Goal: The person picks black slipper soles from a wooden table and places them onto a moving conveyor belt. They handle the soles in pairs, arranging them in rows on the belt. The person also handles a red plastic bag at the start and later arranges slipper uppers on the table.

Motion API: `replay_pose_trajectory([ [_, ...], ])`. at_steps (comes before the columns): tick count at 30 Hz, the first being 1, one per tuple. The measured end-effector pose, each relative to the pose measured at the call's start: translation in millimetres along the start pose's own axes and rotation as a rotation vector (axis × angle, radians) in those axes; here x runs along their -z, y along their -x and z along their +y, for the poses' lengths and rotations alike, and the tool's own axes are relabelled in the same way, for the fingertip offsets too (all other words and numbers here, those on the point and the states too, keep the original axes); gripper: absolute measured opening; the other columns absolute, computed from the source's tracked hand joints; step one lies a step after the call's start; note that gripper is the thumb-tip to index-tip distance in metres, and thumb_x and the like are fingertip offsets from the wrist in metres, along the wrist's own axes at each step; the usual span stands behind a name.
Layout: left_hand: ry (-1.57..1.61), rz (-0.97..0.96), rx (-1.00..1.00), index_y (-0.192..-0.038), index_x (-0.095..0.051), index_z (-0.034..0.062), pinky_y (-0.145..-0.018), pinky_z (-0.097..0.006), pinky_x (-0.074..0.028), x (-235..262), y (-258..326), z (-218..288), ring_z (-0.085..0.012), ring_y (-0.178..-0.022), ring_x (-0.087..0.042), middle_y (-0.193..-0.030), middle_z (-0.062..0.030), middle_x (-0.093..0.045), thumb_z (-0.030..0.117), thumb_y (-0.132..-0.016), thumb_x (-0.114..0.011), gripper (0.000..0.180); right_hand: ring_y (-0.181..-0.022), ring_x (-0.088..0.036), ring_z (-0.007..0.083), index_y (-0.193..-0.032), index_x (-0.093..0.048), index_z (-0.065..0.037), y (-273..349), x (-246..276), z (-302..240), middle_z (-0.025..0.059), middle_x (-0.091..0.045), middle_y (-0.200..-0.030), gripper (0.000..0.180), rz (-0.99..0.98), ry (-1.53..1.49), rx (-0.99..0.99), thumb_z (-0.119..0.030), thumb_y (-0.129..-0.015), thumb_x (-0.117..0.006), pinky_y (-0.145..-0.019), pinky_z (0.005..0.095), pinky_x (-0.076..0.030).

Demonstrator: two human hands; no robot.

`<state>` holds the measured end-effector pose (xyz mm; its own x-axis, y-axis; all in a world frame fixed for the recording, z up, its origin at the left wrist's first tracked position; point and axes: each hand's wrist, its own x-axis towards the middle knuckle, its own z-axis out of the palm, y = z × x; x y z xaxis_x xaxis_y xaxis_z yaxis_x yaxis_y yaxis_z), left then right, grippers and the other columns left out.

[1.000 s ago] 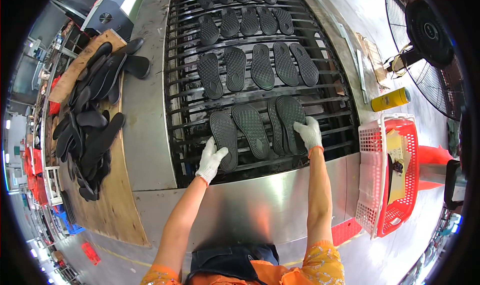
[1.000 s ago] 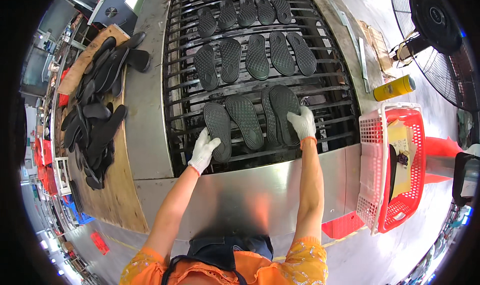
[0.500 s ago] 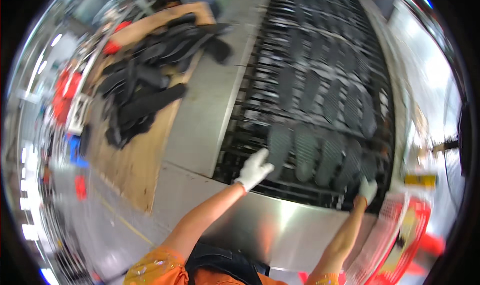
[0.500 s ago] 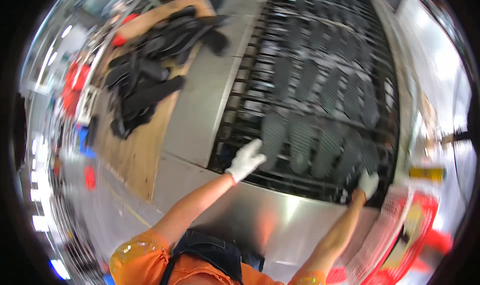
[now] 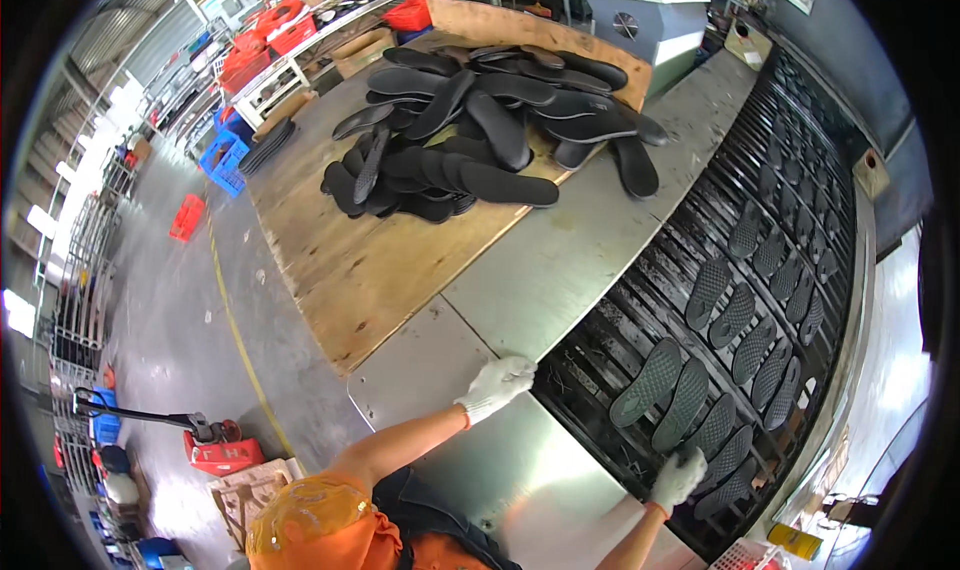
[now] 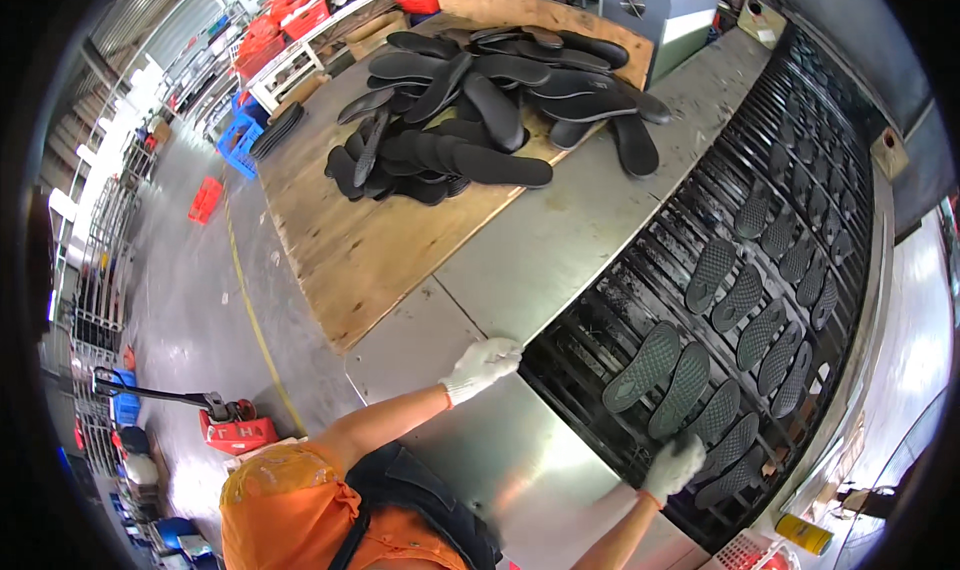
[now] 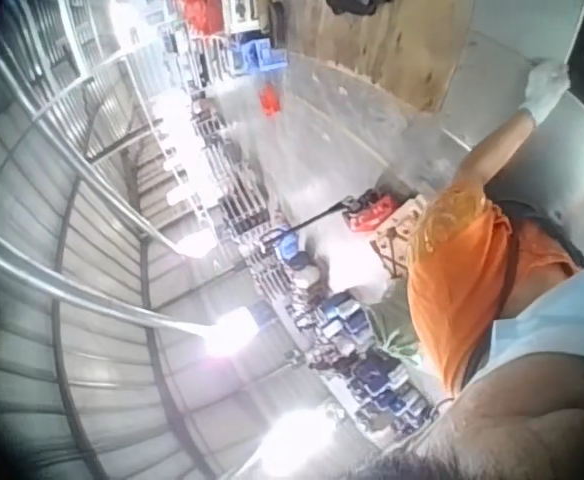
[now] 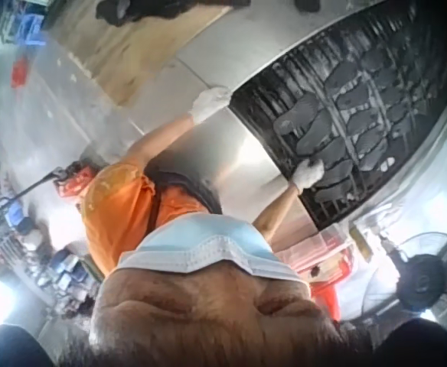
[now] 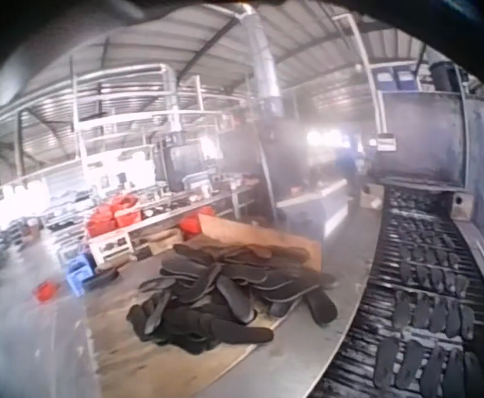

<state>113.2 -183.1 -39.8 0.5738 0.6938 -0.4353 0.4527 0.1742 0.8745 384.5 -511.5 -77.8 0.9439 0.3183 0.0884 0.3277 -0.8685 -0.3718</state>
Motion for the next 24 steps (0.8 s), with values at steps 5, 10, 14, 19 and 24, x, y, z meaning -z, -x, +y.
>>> replay_pose_trajectory([
  [5,0.13,0.17,-0.022,-0.12,-0.068,0.0015,-0.084,-0.03,-0.055,77,-32,-43,-0.0159,-0.094,-0.068,-0.106,-0.0095,-0.074,0.02,-0.092,-0.071,0.034,-0.118,-0.056,0.0395,-0.121,-0.061,-0.005,7,-37,-162,0.019,-0.063,-0.119,0.045,-0.025,-0.111,0.276,-0.009,-0.078,-0.074,-0.102,0.0494,-0.045],
  [10,0.238,0.326,-0.059,-0.121,-0.066,-0.0002,-0.081,-0.029,-0.055,156,-88,-41,-0.0137,-0.091,-0.067,-0.103,-0.0069,-0.072,0.013,-0.09,-0.072,0.034,-0.12,-0.054,0.0399,-0.13,-0.055,-0.01,5,-61,-327,0.0174,-0.058,-0.128,0.055,-0.327,-0.049,0.51,-0.013,-0.079,-0.077,-0.1,0.0488,-0.048],
  [14,0.379,0.455,-0.17,-0.127,-0.062,-0.001,-0.082,-0.027,-0.054,217,-139,-27,-0.0127,-0.09,-0.065,-0.105,-0.0063,-0.07,0.004,-0.089,-0.07,0.039,-0.123,-0.052,0.0402,-0.136,-0.049,-0.011,-19,-97,-441,0.0176,-0.052,-0.136,0.066,-0.471,0.062,0.634,-0.012,-0.076,-0.078,-0.103,0.0491,-0.047],
  [19,0.45,0.494,-0.268,-0.14,-0.052,-0.0013,-0.087,-0.029,-0.056,271,-200,-5,-0.0152,-0.096,-0.066,-0.113,-0.013,-0.069,-0.002,-0.088,-0.068,0.055,-0.131,-0.046,0.0439,-0.145,-0.043,-0.013,-78,-154,-528,0.0192,-0.049,-0.142,0.077,-0.32,0.083,0.778,-0.007,-0.076,-0.075,-0.11,0.0495,-0.043],
  [24,0.342,0.531,-0.211,-0.145,-0.047,-0.0011,-0.089,-0.03,-0.056,309,-226,36,-0.0188,-0.098,-0.068,-0.116,-0.0183,-0.069,0.003,-0.085,-0.071,0.065,-0.133,-0.044,0.0454,-0.152,-0.036,-0.015,-117,-188,-589,0.02,-0.047,-0.144,0.086,-0.299,0.248,0.79,-0.002,-0.074,-0.071,-0.111,0.0501,-0.042],
])
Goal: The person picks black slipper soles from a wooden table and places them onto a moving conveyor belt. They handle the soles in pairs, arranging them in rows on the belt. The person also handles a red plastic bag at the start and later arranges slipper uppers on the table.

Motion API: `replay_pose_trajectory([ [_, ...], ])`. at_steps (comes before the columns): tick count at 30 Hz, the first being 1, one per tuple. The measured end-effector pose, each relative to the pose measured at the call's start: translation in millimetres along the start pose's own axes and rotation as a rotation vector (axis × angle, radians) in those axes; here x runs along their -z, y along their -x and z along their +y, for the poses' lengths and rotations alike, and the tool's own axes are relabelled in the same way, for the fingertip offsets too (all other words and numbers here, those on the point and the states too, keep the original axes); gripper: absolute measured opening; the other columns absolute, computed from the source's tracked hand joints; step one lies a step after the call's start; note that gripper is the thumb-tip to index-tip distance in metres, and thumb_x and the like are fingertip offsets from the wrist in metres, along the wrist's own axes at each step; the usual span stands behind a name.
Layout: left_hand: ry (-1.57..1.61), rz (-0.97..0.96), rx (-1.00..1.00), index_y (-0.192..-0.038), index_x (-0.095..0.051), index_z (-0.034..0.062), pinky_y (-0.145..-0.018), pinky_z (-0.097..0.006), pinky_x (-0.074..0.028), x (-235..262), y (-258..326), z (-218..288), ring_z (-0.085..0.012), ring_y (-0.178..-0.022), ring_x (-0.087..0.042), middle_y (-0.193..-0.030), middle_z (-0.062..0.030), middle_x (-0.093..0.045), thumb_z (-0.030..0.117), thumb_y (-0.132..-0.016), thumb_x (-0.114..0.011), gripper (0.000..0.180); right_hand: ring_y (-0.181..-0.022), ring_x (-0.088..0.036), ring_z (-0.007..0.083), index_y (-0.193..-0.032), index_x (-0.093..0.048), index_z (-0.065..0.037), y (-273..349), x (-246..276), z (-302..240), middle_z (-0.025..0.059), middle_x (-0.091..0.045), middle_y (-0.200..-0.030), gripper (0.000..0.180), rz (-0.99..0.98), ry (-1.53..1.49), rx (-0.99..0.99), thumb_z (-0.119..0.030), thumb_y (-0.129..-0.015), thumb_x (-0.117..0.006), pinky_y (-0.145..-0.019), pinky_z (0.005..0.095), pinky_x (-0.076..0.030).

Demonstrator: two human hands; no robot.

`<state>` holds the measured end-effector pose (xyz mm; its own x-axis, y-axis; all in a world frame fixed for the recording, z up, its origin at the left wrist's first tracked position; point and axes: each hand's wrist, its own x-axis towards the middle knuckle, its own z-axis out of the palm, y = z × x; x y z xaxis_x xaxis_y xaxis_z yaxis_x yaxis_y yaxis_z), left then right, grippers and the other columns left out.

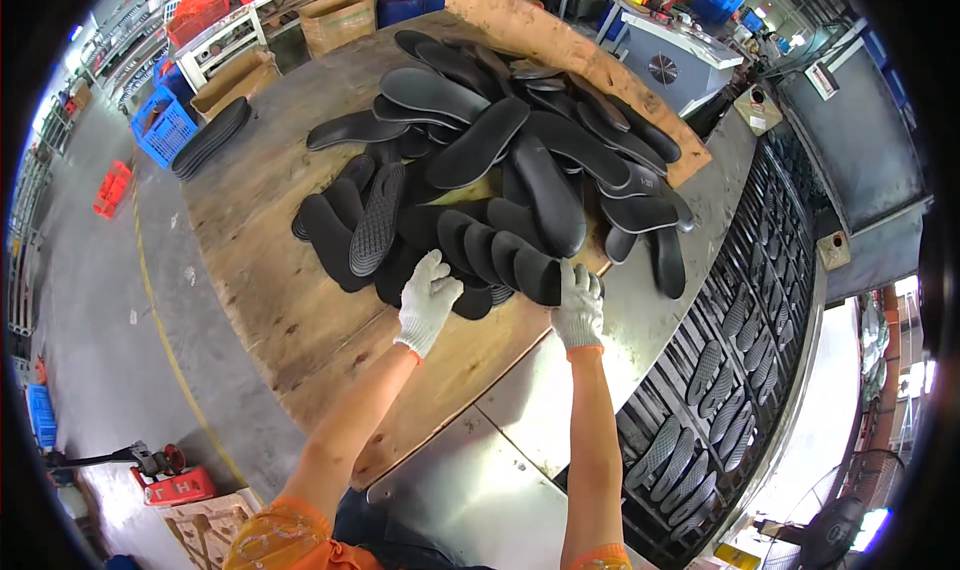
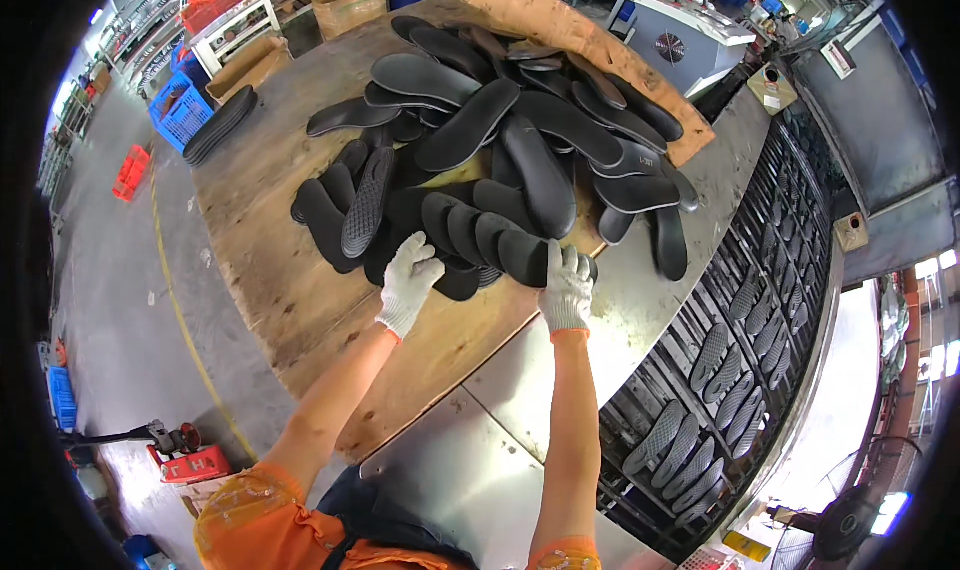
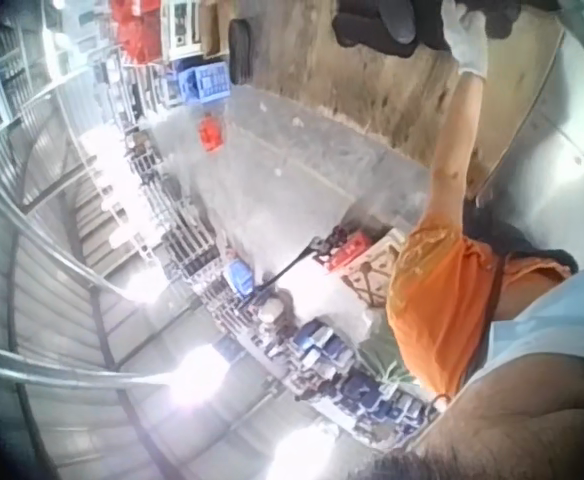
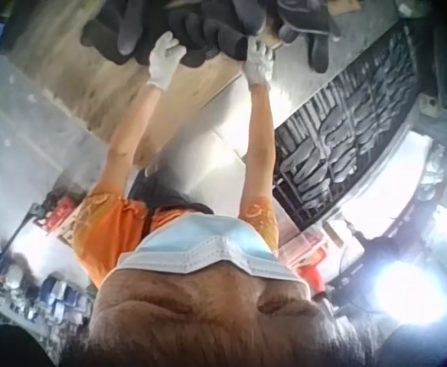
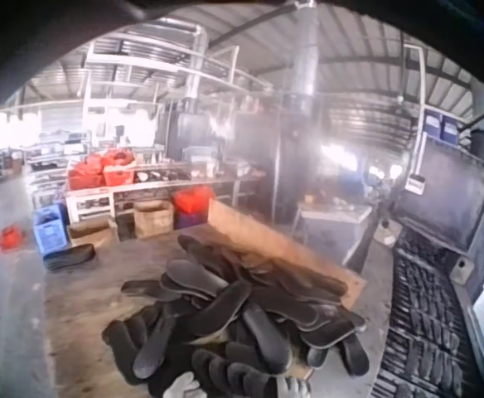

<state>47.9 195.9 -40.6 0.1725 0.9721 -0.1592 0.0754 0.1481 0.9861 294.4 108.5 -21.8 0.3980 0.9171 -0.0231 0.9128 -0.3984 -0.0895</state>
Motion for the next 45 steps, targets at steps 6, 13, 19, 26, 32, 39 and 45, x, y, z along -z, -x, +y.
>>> replay_pose_trajectory([
  [6,0.025,-0.25,0.195,-0.119,-0.061,-0.0017,-0.062,-0.027,-0.051,-12,-34,16,-0.0116,-0.073,-0.063,-0.098,-0.01,-0.071,0.007,-0.079,-0.076,0.044,-0.119,-0.053,0.044,-0.155,-0.037,-0.021,-31,8,-28,0.0197,-0.049,-0.14,0.085,-0.218,0.067,0.029,-0.009,-0.077,-0.071,-0.101,0.0498,-0.051],
  [13,0.112,-0.042,0.314,-0.114,-0.063,-0.0016,-0.067,-0.032,-0.06,-41,-42,12,-0.0185,-0.086,-0.071,-0.102,-0.0114,-0.071,0.014,-0.075,-0.082,0.046,-0.114,-0.057,0.0387,-0.147,-0.049,-0.02,-20,40,-99,0.0169,-0.057,-0.124,0.076,-0.188,-0.079,0.22,-0.026,-0.078,-0.081,-0.094,0.047,-0.053],
  [19,-0.032,-0.068,0.174,-0.107,-0.067,-0.0038,-0.08,-0.035,-0.056,-26,-33,-2,-0.0216,-0.087,-0.071,-0.094,-0.0128,-0.074,0.021,-0.075,-0.08,0.043,-0.122,-0.058,0.034,-0.128,-0.063,-0.009,-81,12,-38,0.0139,-0.063,-0.13,0.051,0.089,-0.59,0.241,-0.021,-0.079,-0.076,-0.104,0.0416,-0.049],
  [26,0.043,-0.027,0.225,-0.106,-0.067,-0.0052,-0.074,-0.033,-0.055,-11,-14,-19,-0.0176,-0.079,-0.068,-0.091,-0.0091,-0.073,0.018,-0.077,-0.081,0.04,-0.131,-0.051,0.0369,-0.14,-0.05,-0.01,-131,49,-66,0.0134,-0.057,-0.139,0.08,-0.32,-0.199,0.119,-0.031,-0.07,-0.084,-0.107,0.0478,-0.047],
  [32,0.361,0.051,0.284,-0.114,-0.066,-0.0031,-0.079,-0.03,-0.055,-5,17,-17,-0.015,-0.086,-0.065,-0.101,-0.0055,-0.07,0.009,-0.079,-0.081,0.04,-0.102,-0.065,0.041,-0.11,-0.063,-0.001,-94,8,-47,0.0232,-0.068,-0.11,0.058,-0.246,-0.251,0.013,-0.042,-0.073,-0.082,-0.089,0.0482,-0.054],
  [39,0.554,0.011,0.393,-0.124,-0.063,-0.0027,-0.088,-0.031,-0.054,21,63,-42,-0.0163,-0.097,-0.065,-0.109,-0.0059,-0.068,0.003,-0.082,-0.077,0.045,-0.104,-0.065,0.0452,-0.101,-0.066,0.004,24,-34,-36,0.0283,-0.068,-0.104,0.041,-0.404,-0.638,-0.084,-0.036,-0.093,-0.062,-0.085,0.0463,-0.051],
  [45,0.472,-0.074,0.561,-0.127,-0.063,0.0003,-0.094,-0.035,-0.055,41,121,-38,-0.0213,-0.104,-0.067,-0.118,-0.0088,-0.07,-0.003,-0.082,-0.075,0.047,-0.079,-0.054,0.0147,-0.111,-0.063,0.004,139,-31,-74,0.0086,-0.063,-0.083,0.038,-0.264,-1.168,-0.249,-0.032,-0.1,-0.056,-0.073,0.0324,-0.048],
])
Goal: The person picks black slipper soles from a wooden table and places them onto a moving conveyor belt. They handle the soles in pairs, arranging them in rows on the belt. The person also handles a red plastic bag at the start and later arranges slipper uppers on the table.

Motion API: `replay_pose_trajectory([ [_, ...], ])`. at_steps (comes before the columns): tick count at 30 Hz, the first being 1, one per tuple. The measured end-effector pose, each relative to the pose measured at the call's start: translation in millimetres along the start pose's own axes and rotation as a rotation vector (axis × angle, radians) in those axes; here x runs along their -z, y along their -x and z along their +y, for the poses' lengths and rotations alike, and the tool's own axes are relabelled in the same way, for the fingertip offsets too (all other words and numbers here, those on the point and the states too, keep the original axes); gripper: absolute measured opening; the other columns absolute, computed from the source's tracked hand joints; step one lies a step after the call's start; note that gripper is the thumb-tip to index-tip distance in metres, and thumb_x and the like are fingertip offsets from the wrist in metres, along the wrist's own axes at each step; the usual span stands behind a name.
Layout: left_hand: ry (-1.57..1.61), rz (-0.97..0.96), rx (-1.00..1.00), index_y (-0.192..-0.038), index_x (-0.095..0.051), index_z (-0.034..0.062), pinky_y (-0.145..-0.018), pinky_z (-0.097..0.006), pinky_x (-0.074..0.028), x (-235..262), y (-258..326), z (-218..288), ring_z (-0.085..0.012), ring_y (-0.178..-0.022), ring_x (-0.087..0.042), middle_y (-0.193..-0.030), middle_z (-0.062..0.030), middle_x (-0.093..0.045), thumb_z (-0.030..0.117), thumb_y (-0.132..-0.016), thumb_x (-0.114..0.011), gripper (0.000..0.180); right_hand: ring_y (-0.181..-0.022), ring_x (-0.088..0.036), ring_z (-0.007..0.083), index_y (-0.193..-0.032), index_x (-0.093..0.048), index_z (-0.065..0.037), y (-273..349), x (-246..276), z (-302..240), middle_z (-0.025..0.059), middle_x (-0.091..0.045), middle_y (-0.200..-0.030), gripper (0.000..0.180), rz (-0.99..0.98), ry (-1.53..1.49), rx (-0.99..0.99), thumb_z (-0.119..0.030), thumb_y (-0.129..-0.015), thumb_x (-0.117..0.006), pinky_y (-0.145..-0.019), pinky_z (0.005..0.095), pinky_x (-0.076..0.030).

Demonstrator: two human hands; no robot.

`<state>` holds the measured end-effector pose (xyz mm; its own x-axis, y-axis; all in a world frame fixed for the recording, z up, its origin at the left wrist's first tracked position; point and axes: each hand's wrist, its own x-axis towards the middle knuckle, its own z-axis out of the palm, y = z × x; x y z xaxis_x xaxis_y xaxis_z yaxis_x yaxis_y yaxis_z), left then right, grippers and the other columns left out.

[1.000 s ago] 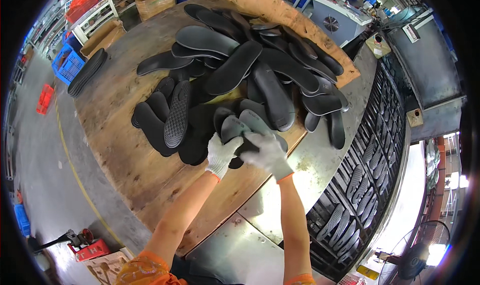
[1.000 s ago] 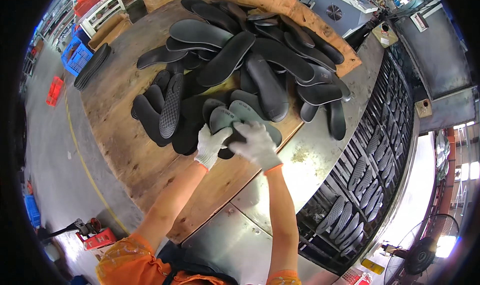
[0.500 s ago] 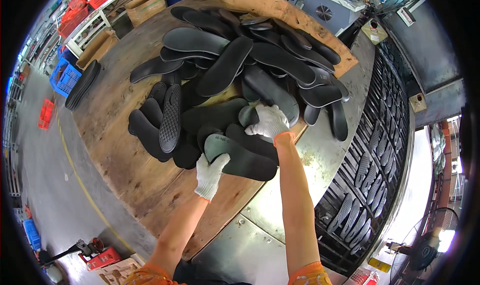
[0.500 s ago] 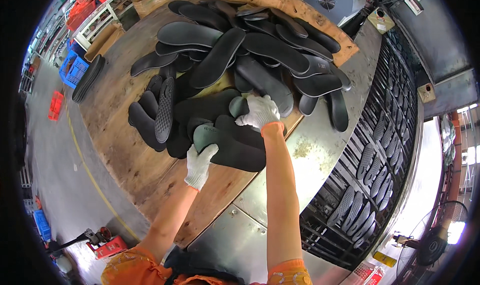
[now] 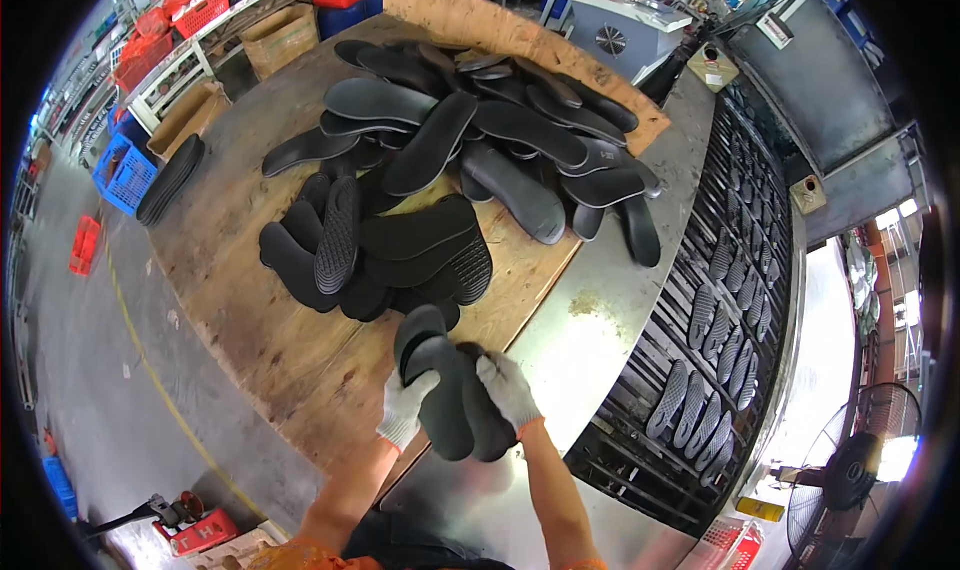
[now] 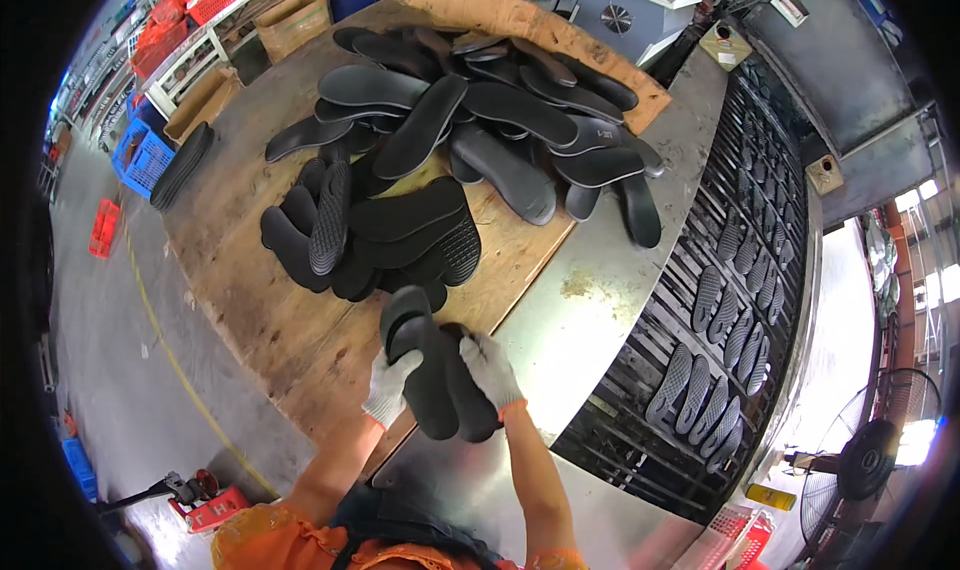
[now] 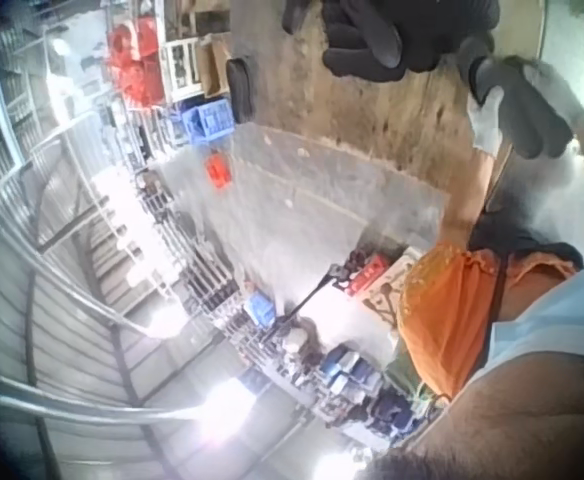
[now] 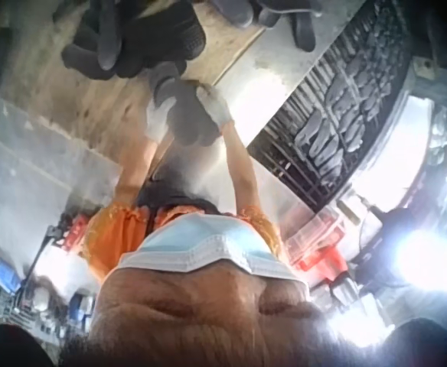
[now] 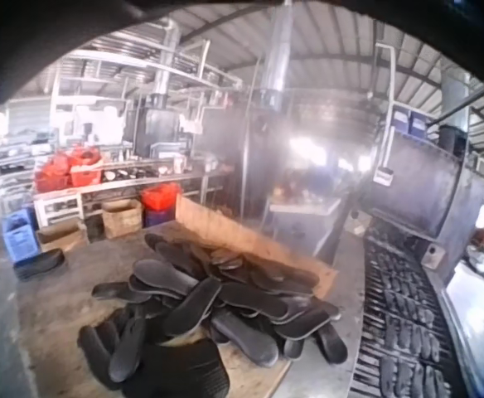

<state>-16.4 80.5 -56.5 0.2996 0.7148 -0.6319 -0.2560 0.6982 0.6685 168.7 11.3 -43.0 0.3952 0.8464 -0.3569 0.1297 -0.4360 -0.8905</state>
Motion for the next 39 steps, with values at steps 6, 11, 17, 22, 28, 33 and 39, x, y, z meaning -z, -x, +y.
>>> replay_pose_trajectory([
  [6,-0.038,-0.152,0.106,-0.13,-0.061,-0.0001,-0.095,-0.038,-0.056,27,48,-22,-0.0218,-0.105,-0.068,-0.119,-0.0101,-0.07,-0.002,-0.083,-0.076,0.049,-0.081,-0.057,0.0152,-0.11,-0.065,0.005,70,-11,25,0.0049,-0.065,-0.085,0.034,0.223,0.056,-0.182,-0.026,-0.101,-0.055,-0.073,0.0331,-0.048],
  [11,-0.103,-0.261,-0.016,-0.131,-0.059,-0.0009,-0.096,-0.036,-0.054,34,74,-54,-0.0193,-0.109,-0.065,-0.121,-0.0087,-0.068,0.006,-0.084,-0.079,0.052,-0.097,-0.059,0.016,-0.124,-0.061,0.007,113,-23,31,0.0097,-0.067,-0.107,0.042,0.097,-0.1,-0.213,-0.029,-0.105,-0.05,-0.089,0.0312,-0.049],
  [17,-0.418,-0.281,-0.218,-0.133,-0.058,-0.0006,-0.099,-0.036,-0.051,20,98,-57,-0.0177,-0.112,-0.063,-0.123,-0.009,-0.068,0.019,-0.079,-0.085,0.064,-0.119,-0.058,0.0241,-0.144,-0.041,0.006,163,-20,-18,0.0155,-0.059,-0.131,0.09,0.06,-0.447,0.156,-0.025,-0.073,-0.088,-0.104,0.0371,-0.049],
  [22,-0.589,-0.584,-0.49,-0.135,-0.059,0.0044,-0.107,-0.035,-0.046,-20,150,-23,-0.0214,-0.12,-0.061,-0.128,-0.0126,-0.065,0.021,-0.068,-0.089,0.075,-0.117,-0.062,0.0298,-0.148,-0.03,0.005,215,3,-12,0.0189,-0.06,-0.13,0.122,0.153,-0.623,0.442,-0.038,-0.058,-0.101,-0.102,0.0416,-0.052],
  [28,-0.98,-0.365,-0.212,-0.145,-0.05,0.0094,-0.106,-0.039,-0.047,6,175,-67,-0.0308,-0.124,-0.062,-0.13,-0.014,-0.066,0.037,-0.064,-0.09,0.094,-0.11,-0.067,0.0256,-0.131,-0.056,0.001,223,-10,51,0.0138,-0.067,-0.123,0.069,-0.015,-0.264,0.572,-0.012,-0.071,-0.088,-0.097,0.041,-0.055],
  [33,-0.982,-0.342,-0.228,-0.151,-0.04,0.0056,-0.11,-0.041,-0.044,-6,185,-80,-0.0364,-0.13,-0.057,-0.137,-0.0206,-0.061,0.055,-0.072,-0.079,0.101,-0.102,-0.07,0.0225,-0.114,-0.071,-0.004,241,-10,60,0.0085,-0.073,-0.113,0.042,0.153,-0.18,0.312,-0.005,-0.074,-0.083,-0.094,0.0358,-0.055],
  [39,-1.015,-0.33,-0.133,-0.149,-0.039,-0.0021,-0.109,-0.041,-0.044,-26,193,-118,-0.0362,-0.126,-0.059,-0.137,-0.0239,-0.059,0.056,-0.079,-0.077,0.099,-0.107,-0.068,0.0341,-0.127,-0.057,-0.002,284,18,43,0.0213,-0.069,-0.114,0.07,0.472,0.125,-0.177,-0.027,-0.067,-0.085,-0.094,0.0429,-0.054],
])
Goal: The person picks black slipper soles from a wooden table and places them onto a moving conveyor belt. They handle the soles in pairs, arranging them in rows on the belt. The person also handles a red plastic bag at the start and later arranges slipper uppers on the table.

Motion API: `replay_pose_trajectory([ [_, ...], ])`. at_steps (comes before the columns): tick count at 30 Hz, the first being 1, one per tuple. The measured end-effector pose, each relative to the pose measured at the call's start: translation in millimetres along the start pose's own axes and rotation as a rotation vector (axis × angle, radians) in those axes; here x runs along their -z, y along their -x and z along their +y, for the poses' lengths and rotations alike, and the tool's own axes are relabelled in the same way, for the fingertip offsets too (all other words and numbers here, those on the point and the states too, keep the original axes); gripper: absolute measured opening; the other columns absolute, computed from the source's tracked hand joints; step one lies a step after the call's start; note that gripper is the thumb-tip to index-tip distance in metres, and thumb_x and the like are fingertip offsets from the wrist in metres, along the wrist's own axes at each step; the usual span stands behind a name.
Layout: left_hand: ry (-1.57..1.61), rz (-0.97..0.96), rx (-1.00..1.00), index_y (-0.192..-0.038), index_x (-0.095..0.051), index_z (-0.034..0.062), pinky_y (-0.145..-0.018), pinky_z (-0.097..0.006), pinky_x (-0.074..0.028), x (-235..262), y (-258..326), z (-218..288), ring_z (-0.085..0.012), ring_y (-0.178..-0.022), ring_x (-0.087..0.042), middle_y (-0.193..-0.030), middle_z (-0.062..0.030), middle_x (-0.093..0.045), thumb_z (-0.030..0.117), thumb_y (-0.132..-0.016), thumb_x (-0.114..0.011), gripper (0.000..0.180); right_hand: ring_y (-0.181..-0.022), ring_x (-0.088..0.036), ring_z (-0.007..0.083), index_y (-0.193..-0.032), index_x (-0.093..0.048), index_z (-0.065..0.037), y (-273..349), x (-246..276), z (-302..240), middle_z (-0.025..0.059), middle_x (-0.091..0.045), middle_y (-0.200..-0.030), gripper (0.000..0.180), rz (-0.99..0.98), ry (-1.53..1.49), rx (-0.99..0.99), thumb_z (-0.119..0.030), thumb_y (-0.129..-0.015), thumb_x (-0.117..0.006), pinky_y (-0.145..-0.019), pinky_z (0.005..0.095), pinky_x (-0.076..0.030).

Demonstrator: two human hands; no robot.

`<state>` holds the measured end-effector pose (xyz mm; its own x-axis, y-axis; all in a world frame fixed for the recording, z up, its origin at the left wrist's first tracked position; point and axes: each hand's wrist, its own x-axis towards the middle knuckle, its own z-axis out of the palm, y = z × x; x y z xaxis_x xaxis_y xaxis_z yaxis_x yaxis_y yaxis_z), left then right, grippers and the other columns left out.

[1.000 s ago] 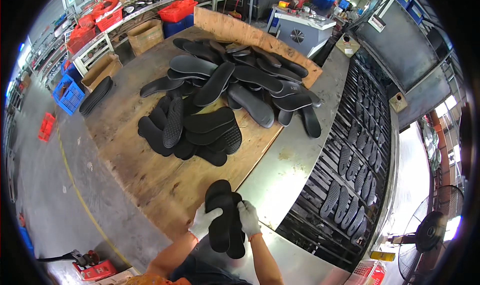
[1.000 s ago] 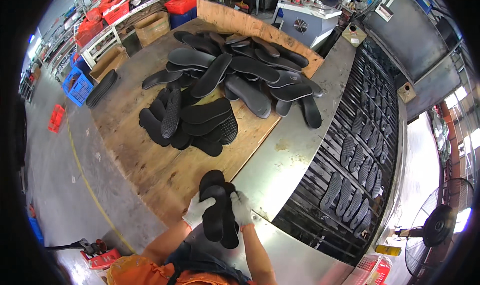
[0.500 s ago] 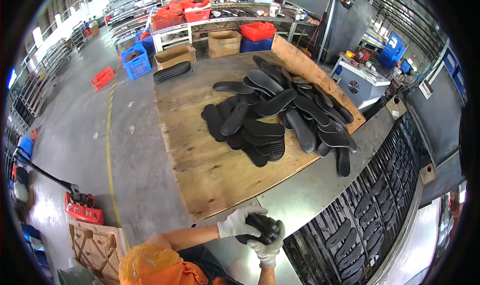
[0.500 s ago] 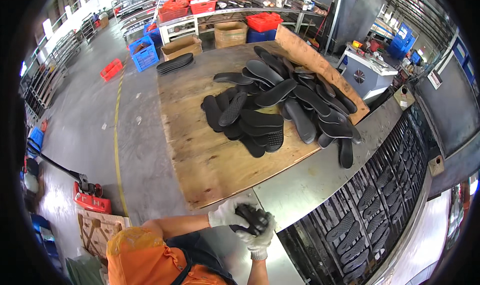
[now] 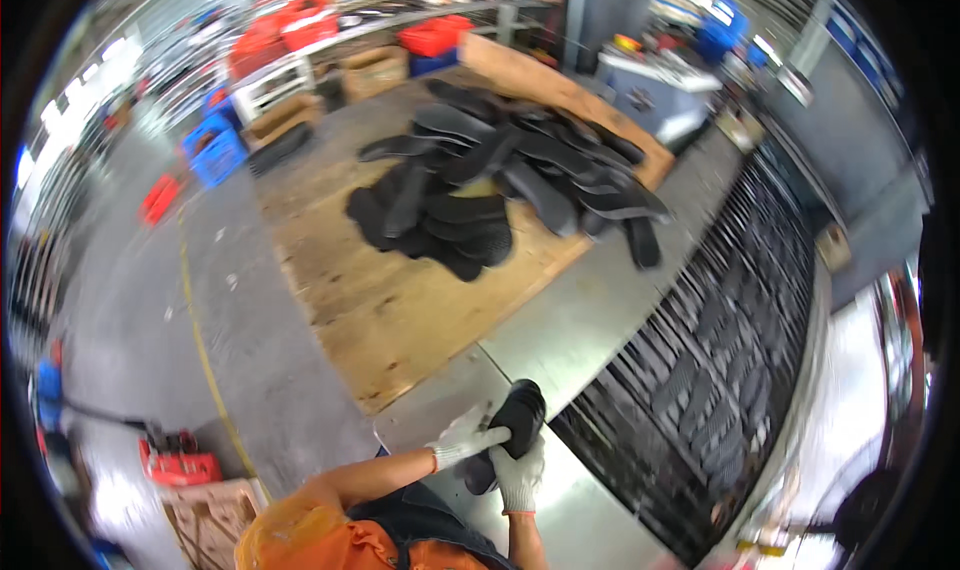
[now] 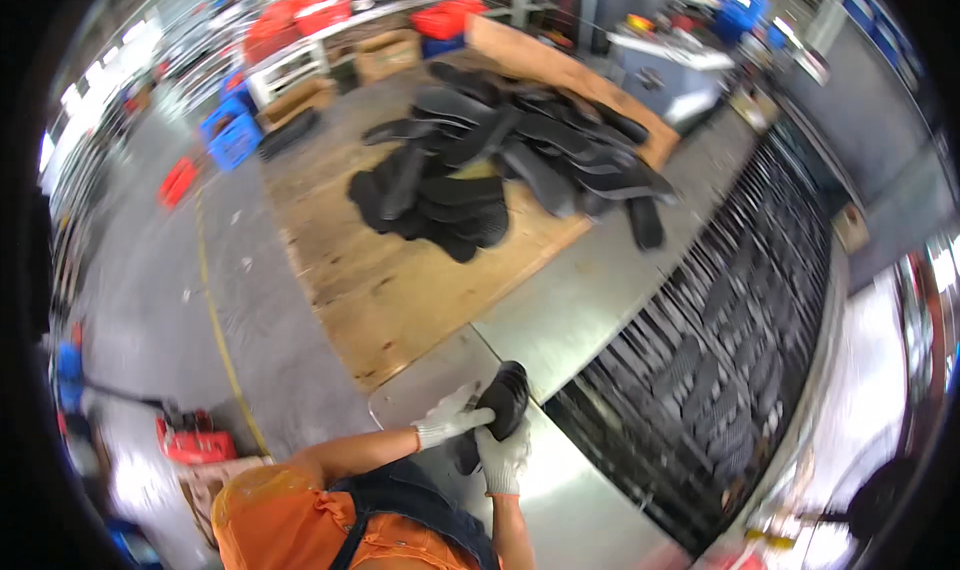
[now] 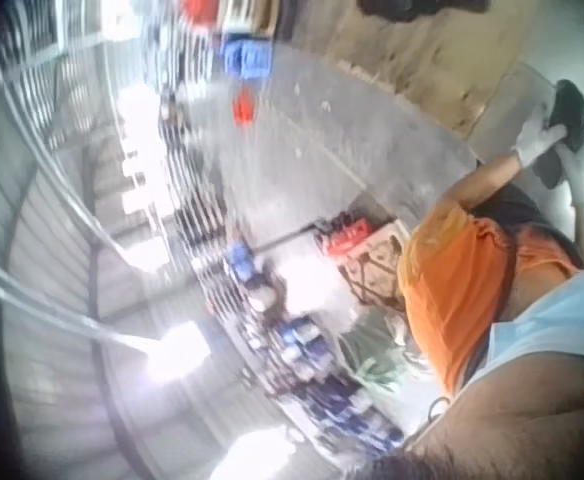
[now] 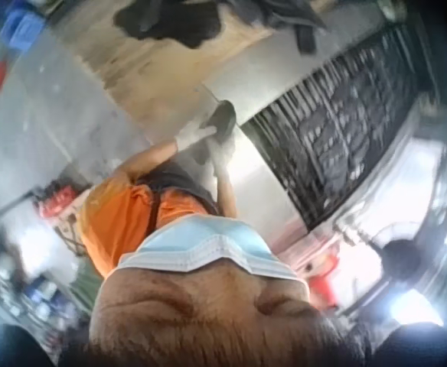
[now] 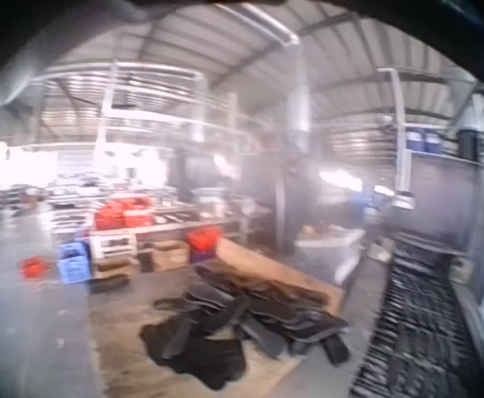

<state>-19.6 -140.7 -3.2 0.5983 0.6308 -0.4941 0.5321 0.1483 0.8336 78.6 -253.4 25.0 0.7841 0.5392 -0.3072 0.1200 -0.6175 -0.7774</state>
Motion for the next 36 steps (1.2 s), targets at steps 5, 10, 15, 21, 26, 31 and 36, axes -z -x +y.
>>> replay_pose_trajectory([
  [5,-0.019,-0.147,-0.049,-0.149,-0.039,-0.0035,-0.105,-0.039,-0.047,-23,21,-38,-0.0323,-0.123,-0.061,-0.131,-0.0234,-0.063,0.045,-0.084,-0.076,0.089,-0.108,-0.06,0.0453,-0.132,-0.049,0.002,14,29,11,0.0273,-0.063,-0.113,0.07,-0.267,0.295,0.09,-0.032,-0.076,-0.074,-0.096,0.0518,-0.049],
  [10,0.445,-0.119,0.145,-0.123,-0.064,-0.003,-0.093,-0.036,-0.054,-39,25,-41,-0.0194,-0.103,-0.066,-0.116,-0.0097,-0.07,0.005,-0.092,-0.068,0.032,-0.121,-0.054,0.0456,-0.139,-0.049,-0.005,15,35,45,0.0265,-0.059,-0.125,0.072,-0.284,0.192,0.053,-0.038,-0.08,-0.075,-0.103,0.0502,-0.046],
  [15,0.609,-0.181,0.058,-0.129,-0.061,-0.0038,-0.096,-0.035,-0.052,-39,19,-52,-0.0195,-0.106,-0.065,-0.121,-0.0093,-0.069,0.005,-0.091,-0.069,0.039,-0.124,-0.058,0.0376,-0.137,-0.054,-0.002,4,25,69,0.0215,-0.06,-0.131,0.073,-0.102,-0.103,-0.083,-0.041,-0.08,-0.077,-0.105,0.0443,-0.046],
  [21,0.546,-0.306,0.056,-0.134,-0.057,-0.0033,-0.102,-0.036,-0.049,-51,15,-13,-0.0215,-0.11,-0.064,-0.125,-0.01,-0.067,0.006,-0.091,-0.068,0.045,-0.102,-0.069,0.023,-0.125,-0.062,0.005,-20,70,80,0.0149,-0.071,-0.112,0.057,-0.394,-0.476,-0.226,-0.023,-0.079,-0.082,-0.094,0.0374,-0.054],
  [26,0.418,-0.412,0.074,-0.133,-0.058,-0.002,-0.103,-0.038,-0.049,-99,-15,9,-0.0208,-0.112,-0.063,-0.127,-0.0089,-0.066,0.005,-0.092,-0.065,0.042,-0.096,-0.07,0.0213,-0.124,-0.062,0.005,-25,95,132,0.0114,-0.072,-0.112,0.041,-0.283,-1.122,-0.393,-0.004,-0.086,-0.074,-0.093,0.038,-0.056],
  [31,0.411,-0.489,0.0,-0.13,-0.06,-0.0031,-0.101,-0.036,-0.048,-178,-60,44,-0.018,-0.109,-0.063,-0.123,-0.0084,-0.068,0.007,-0.092,-0.068,0.04,-0.101,-0.069,0.0242,-0.121,-0.062,0.007,-60,152,184,0.0134,-0.071,-0.114,0.04,-0.07,-1.275,-0.345,0.003,-0.083,-0.073,-0.095,0.0404,-0.055],
  [36,0.374,-0.515,0.003,-0.124,-0.063,-0.0039,-0.097,-0.035,-0.049,-255,-113,69,-0.0172,-0.105,-0.063,-0.119,-0.0088,-0.069,0.009,-0.092,-0.068,0.035,-0.096,-0.07,0.0246,-0.121,-0.062,0.008,-103,231,215,0.0156,-0.071,-0.113,0.037,0.088,-1.281,-0.237,0.005,-0.084,-0.069,-0.09,0.0391,-0.057],
])
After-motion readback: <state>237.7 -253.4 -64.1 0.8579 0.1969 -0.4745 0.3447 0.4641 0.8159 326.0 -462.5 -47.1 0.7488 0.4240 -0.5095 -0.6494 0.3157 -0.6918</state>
